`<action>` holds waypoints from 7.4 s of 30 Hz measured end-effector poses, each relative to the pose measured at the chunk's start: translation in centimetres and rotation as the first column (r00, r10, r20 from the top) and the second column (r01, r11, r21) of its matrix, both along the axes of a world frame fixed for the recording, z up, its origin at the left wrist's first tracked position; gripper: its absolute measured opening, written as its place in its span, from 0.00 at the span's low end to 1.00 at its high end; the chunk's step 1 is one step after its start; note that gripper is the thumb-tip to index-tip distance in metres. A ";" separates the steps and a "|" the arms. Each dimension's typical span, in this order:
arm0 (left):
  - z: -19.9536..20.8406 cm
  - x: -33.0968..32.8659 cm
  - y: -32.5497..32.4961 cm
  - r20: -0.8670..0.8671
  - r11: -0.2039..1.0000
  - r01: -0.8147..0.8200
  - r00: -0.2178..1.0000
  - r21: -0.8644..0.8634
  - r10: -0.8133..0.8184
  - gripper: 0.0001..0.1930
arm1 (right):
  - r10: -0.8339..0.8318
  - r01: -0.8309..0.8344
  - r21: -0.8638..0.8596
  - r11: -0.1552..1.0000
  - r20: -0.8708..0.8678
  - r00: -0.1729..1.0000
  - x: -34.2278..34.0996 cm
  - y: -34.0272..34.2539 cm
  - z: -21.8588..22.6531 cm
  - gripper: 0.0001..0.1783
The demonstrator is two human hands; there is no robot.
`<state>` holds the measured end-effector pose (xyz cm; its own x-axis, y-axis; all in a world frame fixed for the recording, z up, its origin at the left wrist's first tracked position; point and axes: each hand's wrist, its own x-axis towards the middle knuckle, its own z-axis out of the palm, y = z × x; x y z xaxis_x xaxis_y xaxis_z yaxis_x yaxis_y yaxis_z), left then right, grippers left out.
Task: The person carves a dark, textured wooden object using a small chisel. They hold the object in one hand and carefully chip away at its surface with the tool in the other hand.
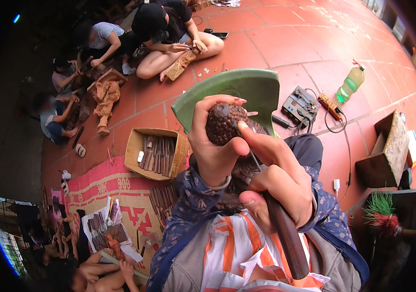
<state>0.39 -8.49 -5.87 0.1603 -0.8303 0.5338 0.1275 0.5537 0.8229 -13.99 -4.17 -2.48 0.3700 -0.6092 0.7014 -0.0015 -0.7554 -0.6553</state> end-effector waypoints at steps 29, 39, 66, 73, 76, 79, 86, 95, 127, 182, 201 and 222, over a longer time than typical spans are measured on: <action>-0.3 0.3 -0.2 0.017 1.000 0.010 1.000 -0.026 -0.010 0.40 | 0.381 -0.350 -0.161 0.923 0.261 0.887 -0.9 -5.0 -4.3 0.21; -0.6 0.6 -0.4 0.053 0.998 0.004 0.999 -0.066 -0.001 0.39 | 0.302 -0.286 -0.114 0.952 0.173 0.937 -1.2 -4.3 -3.4 0.21; -0.2 -0.1 -0.2 -0.008 0.998 -0.039 0.999 -0.044 0.039 0.33 | 0.293 -0.302 -0.003 0.953 0.251 0.922 -1.8 -5.0 -0.8 0.11; 0.0 -0.2 -0.1 0.006 0.999 -0.041 0.999 -0.022 0.041 0.31 | 0.282 -0.311 0.063 0.948 0.285 0.916 -2.1 -5.0 -0.7 0.12; -0.1 -0.3 -0.1 0.007 0.998 -0.042 0.999 -0.036 0.043 0.32 | 0.252 -0.283 0.175 0.943 0.183 0.950 -2.7 -4.1 0.9 0.18; -0.1 -0.3 -0.1 -0.007 0.998 -0.046 0.999 -0.041 0.045 0.32 | 0.242 -0.250 0.131 0.959 0.072 0.968 -2.8 -4.3 2.3 0.18; 0.2 -0.4 -0.1 0.035 0.998 -0.051 0.998 -0.028 0.052 0.35 | 0.262 -0.268 0.142 0.953 0.055 0.963 -3.0 -4.6 1.9 0.20; -0.2 1.3 -0.6 0.273 0.992 -0.035 0.960 -0.118 0.066 0.43 | 0.240 -0.245 -0.047 0.968 0.456 0.857 -4.5 -5.6 0.3 0.26; 1.2 0.0 0.4 0.207 0.990 -0.136 0.969 -0.021 0.137 0.55 | 0.519 -0.508 -0.119 0.853 0.287 0.805 -2.3 -6.6 -5.1 0.18; 0.9 -0.3 0.2 0.216 0.973 -0.223 0.949 -0.056 0.230 0.40 | 0.383 -0.374 -0.115 0.920 0.067 0.921 -3.2 -5.8 -2.2 0.11; 1.4 -1.1 0.4 0.172 0.974 -0.224 0.959 -0.028 0.225 0.40 | 0.266 -0.266 -0.138 0.954 -0.019 0.964 -3.5 -4.9 0.5 0.10; 0.7 1.4 6.2 0.657 0.783 -0.090 0.492 -0.615 0.572 0.13 | 0.330 -0.444 0.284 0.850 0.371 0.868 -4.5 -3.3 -2.5 0.42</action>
